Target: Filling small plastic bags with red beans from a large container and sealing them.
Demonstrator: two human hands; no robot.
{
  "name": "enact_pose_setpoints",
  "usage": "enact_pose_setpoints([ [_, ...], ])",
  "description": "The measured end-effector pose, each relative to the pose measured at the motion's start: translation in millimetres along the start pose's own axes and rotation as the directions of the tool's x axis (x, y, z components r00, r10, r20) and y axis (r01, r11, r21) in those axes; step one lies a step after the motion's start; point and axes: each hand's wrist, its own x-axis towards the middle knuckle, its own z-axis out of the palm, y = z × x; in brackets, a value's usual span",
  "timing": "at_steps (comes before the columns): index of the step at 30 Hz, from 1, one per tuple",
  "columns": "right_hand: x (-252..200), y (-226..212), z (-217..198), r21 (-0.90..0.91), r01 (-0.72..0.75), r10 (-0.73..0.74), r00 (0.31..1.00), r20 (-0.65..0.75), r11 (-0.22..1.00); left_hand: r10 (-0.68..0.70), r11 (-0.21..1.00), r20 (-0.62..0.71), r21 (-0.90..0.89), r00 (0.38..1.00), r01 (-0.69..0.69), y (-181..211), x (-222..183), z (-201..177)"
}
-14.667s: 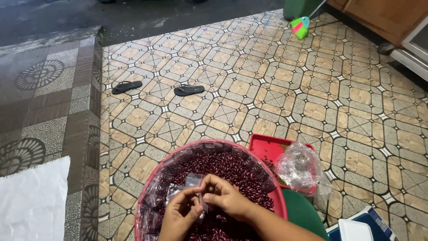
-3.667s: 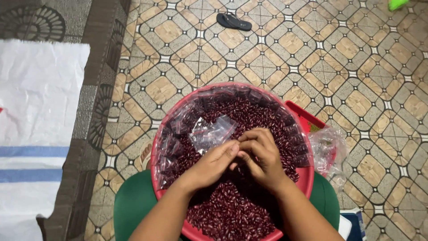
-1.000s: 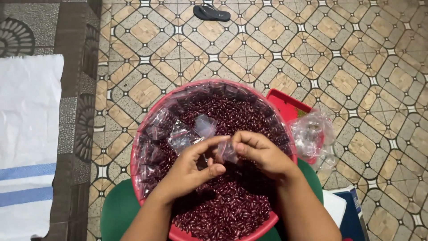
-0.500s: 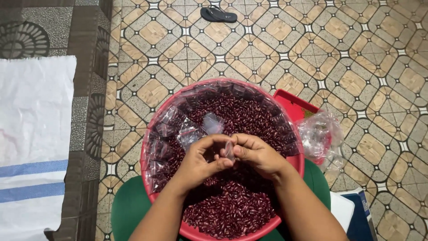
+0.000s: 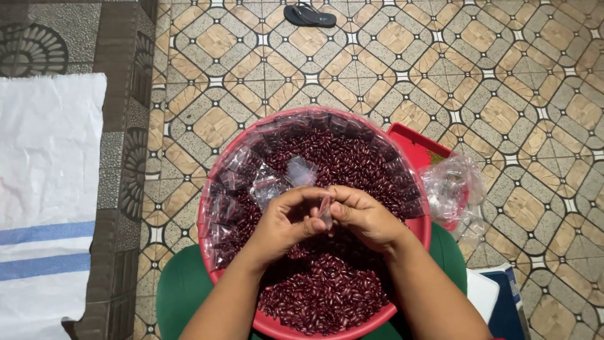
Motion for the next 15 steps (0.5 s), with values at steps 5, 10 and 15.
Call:
enact_pose_setpoints([
  [5,-3,3,-7,0.027,-0.025,0.024,1.000,0.009,0.999,0.099,0.995,0.005,0.029,0.995,-0.099,-8,2,-4],
  [10,-3,2,0,0.055,-0.021,0.022,1.000,-0.004,0.998,0.139,0.990,-0.002,0.018,0.990,-0.139,-6,0,2],
  [15,1,-8,-2,-0.305,0.106,-0.170,0.966,-0.193,0.947,0.152,0.988,-0.105,0.030,0.983,-0.149,-35,-5,-8],
])
